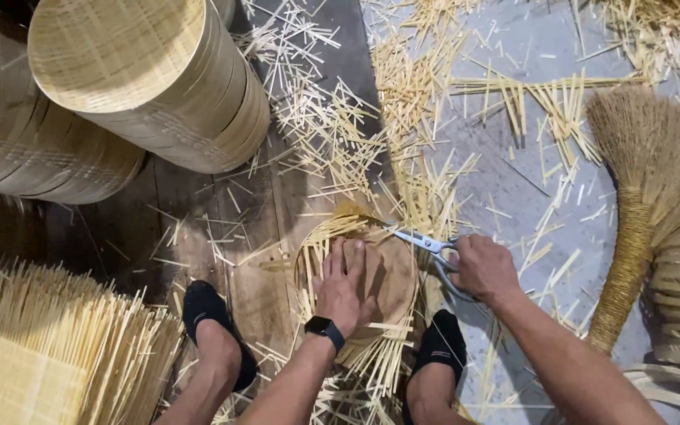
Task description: Assembling and trimming bamboo strips around a circular frame to create a basket lid.
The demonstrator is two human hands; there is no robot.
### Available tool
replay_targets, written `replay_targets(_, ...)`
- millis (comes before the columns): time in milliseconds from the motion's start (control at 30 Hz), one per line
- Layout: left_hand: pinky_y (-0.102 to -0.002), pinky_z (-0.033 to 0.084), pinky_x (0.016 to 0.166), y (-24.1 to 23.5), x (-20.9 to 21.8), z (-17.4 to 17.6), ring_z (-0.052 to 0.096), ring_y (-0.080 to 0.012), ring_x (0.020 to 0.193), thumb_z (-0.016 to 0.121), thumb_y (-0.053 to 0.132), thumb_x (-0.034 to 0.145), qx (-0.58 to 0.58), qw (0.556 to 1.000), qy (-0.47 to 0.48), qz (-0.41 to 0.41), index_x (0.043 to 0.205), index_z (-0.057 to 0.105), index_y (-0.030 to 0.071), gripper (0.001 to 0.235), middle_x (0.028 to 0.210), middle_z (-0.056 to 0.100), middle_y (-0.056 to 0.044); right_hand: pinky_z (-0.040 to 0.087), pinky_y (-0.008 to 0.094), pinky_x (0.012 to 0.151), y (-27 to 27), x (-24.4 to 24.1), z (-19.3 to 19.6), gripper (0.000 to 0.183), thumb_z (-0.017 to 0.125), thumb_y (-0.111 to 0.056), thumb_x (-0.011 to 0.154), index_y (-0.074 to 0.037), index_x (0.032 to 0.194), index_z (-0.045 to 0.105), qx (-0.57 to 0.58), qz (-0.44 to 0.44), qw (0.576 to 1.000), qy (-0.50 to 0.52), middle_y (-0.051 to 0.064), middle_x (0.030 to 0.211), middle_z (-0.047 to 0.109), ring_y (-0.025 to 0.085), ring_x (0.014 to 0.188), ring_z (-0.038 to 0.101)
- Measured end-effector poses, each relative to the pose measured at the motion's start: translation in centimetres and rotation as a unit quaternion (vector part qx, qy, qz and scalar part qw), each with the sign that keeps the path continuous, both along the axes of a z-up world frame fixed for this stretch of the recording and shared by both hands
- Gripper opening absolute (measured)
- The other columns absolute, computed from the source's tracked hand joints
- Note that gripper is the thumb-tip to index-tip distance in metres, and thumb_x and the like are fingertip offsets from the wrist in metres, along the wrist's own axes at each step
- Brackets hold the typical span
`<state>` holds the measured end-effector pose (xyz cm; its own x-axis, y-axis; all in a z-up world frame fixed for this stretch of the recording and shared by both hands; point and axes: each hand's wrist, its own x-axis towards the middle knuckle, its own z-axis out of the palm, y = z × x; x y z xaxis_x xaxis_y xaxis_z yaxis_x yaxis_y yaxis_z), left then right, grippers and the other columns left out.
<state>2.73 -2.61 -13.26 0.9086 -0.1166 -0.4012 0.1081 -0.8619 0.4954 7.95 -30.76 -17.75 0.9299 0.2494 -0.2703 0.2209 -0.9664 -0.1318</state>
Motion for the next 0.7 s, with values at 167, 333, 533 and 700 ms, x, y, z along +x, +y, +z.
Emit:
replay_targets(167,-0.071,0.028,0.11,0.8,-0.2,-0.7,0.025,-0.041,0.148,0.089,0.028,0.069,0.002,0.997,-0.011,-0.075,0.16,0.023,0.025,0.112,0.165,0.015,-0.018,0.055,0.048,0.077,1.3,0.8,0.5,0.046,0.072,-0.042,0.076,-0.004,0.102,0.065,-0.011,0.017,0.999,-0.03,0.018,0.094,0.065,0.036,0.091,0.067)
replay_targets(333,-0.073,0.025,0.112,1.9,0.4,-2.4,0.028,-0.0381,0.148,0.09,0.025,0.064,0.019,0.991,-0.018,-0.134,0.161,0.024,0.028,0.117,0.166,0.017,-0.014,0.055,0.048,0.077,-0.6,1.0,0.2,0.045,0.073,-0.04,0.077,-0.008,0.107,0.066,0.012,0.011,0.999,0.043,0.015,0.097,0.066,0.035,0.092,0.066)
replay_targets(533,-0.071,0.023,0.113,1.1,1.5,2.4,0.028,-0.0338,0.152,0.088,0.023,0.057,0.064,0.964,0.039,-0.257,0.166,0.021,0.03,0.128,0.17,0.016,-0.01,0.055,0.049,0.074,0.8,1.1,-1.4,0.046,0.077,-0.041,0.068,-0.004,0.091,0.064,0.013,0.048,0.995,-0.083,0.018,0.087,0.065,0.036,0.086,0.067)
replay_targets(700,-0.064,0.02,0.125,-3.6,-5.9,-2.4,0.022,-0.0315,0.16,0.078,0.063,0.083,0.236,0.949,-0.195,-0.075,0.164,0.028,0.02,0.104,0.171,0.012,-0.013,0.055,0.049,0.074,-3.4,0.6,-3.6,0.028,0.073,-0.029,0.076,-0.011,0.096,0.064,0.005,0.055,0.998,-0.034,0.012,0.093,0.067,0.033,0.092,0.068)
